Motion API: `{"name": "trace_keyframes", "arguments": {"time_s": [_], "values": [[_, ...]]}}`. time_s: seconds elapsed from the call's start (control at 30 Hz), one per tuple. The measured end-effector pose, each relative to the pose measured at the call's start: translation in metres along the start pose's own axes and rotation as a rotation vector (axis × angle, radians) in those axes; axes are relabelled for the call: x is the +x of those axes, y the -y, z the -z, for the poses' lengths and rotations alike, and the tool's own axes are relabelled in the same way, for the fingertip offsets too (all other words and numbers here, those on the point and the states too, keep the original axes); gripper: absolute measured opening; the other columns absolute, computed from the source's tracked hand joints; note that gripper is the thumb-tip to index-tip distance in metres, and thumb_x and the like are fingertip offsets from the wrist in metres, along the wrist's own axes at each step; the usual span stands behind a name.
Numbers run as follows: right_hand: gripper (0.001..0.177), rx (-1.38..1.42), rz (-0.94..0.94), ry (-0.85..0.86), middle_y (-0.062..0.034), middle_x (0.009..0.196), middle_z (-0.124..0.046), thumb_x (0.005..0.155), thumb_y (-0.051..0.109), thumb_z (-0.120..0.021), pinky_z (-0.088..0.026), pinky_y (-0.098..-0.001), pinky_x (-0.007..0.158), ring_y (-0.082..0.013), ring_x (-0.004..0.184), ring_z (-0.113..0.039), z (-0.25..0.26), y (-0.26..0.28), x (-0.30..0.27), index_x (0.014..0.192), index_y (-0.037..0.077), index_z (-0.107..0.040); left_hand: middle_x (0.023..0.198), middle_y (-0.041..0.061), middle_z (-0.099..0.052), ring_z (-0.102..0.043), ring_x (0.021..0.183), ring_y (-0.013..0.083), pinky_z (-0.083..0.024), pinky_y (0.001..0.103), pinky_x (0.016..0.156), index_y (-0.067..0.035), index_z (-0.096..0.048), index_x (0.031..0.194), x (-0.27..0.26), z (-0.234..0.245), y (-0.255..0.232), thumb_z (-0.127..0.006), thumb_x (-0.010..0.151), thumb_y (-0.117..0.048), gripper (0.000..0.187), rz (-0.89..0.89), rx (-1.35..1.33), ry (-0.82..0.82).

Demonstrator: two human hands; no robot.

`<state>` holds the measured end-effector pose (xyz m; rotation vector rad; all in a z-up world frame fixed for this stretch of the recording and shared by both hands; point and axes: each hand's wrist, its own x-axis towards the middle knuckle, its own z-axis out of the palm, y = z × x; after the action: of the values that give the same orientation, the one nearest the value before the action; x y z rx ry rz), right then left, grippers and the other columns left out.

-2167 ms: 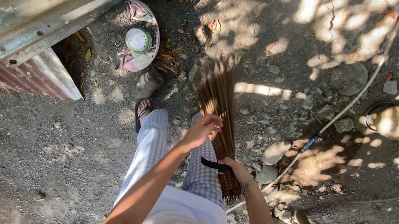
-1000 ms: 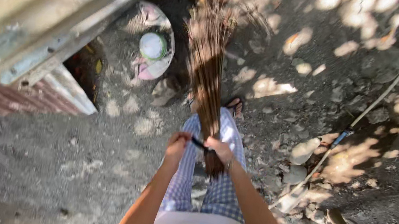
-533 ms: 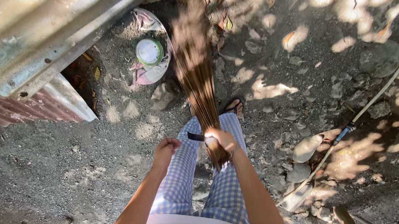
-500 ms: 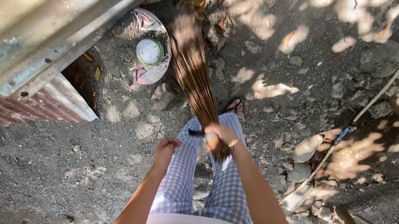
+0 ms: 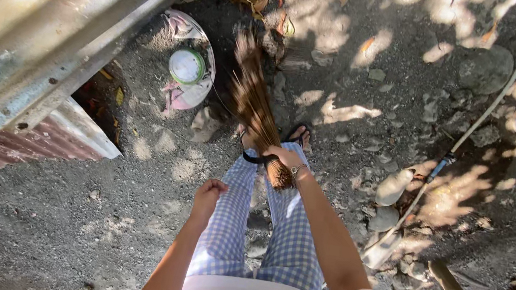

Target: The person sweeps dry leaves and debris from a dirt and stone ground surface using a hand broom, gathering them into a pile.

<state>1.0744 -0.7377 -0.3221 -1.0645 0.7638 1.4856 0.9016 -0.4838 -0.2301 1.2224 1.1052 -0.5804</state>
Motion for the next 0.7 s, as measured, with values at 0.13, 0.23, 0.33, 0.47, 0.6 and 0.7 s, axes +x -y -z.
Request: {"name": "trace_keyframes", "arguments": {"time_s": [0.13,0.23,0.33,0.47,0.6,0.7], "values": [[0.044,-0.347,0.21,-0.22,-0.0169,0.088,-0.075,0.088,0.041,-0.074,-0.055,-0.0385,0.067,-0.0279,0.076,-0.069,-0.027,-0.048,-0.03,0.096,-0.002,-0.076,0.097,0.01,-0.074,-0.068,0.096,0.0179,-0.051,0.027,0.085,0.0,-0.067,0.092,0.006,0.005,0.003,-0.043,0.085,0.007,0.026,-0.084,0.009,0.013],[0.043,-0.262,0.114,-0.329,-0.0134,0.087,-0.077,0.084,0.039,-0.076,-0.056,-0.0355,0.067,-0.0249,0.081,-0.072,-0.037,-0.05,-0.08,0.099,-0.001,-0.078,0.098,0.01,-0.073,-0.066,0.093,0.0204,-0.046,0.032,0.077,0.001,-0.067,0.092,0.005,0.003,0.005,-0.042,0.082,0.01,0.028,-0.014,0.012,-0.006],[0.039,-0.066,-0.087,-0.292,-0.0092,0.083,-0.078,0.085,0.039,-0.072,-0.06,-0.0335,0.068,-0.0224,0.081,-0.073,-0.025,-0.003,-0.1,0.102,0.005,-0.076,0.096,0.011,-0.07,-0.064,0.094,0.0209,-0.048,0.033,0.085,0.001,-0.068,0.094,0.007,0.0,-0.005,-0.042,0.082,0.01,0.03,-0.029,0.108,-0.008],[0.043,-0.009,0.006,-0.252,-0.0177,0.073,-0.071,0.084,0.041,-0.071,-0.055,-0.0386,0.053,-0.0264,0.057,-0.068,-0.023,0.038,-0.128,0.091,-0.001,-0.069,0.096,0.011,-0.072,-0.067,0.099,0.0187,-0.05,0.031,0.094,0.003,-0.067,0.092,0.006,0.009,-0.02,-0.043,0.081,0.01,0.027,-0.069,0.14,0.067],[0.037,0.096,0.269,-0.32,-0.0142,0.074,-0.068,0.087,0.034,-0.078,-0.05,-0.033,0.048,-0.0198,0.055,-0.064,-0.03,0.032,-0.198,0.089,-0.002,-0.067,0.097,0.012,-0.073,-0.068,0.097,0.0199,-0.051,0.033,0.092,0.003,-0.068,0.094,0.002,0.033,-0.021,-0.04,0.08,0.01,0.033,-0.004,0.136,0.028],[0.035,0.227,0.164,-0.385,-0.0185,0.072,-0.072,0.083,0.03,-0.074,-0.056,-0.0351,0.051,-0.0259,0.054,-0.069,-0.02,0.041,-0.218,0.085,-0.004,-0.072,0.098,0.013,-0.073,-0.067,0.094,0.0217,-0.051,0.033,0.09,0.004,-0.069,0.096,0.007,0.059,-0.028,-0.042,0.083,0.011,0.031,-0.043,0.099,-0.026]]}}
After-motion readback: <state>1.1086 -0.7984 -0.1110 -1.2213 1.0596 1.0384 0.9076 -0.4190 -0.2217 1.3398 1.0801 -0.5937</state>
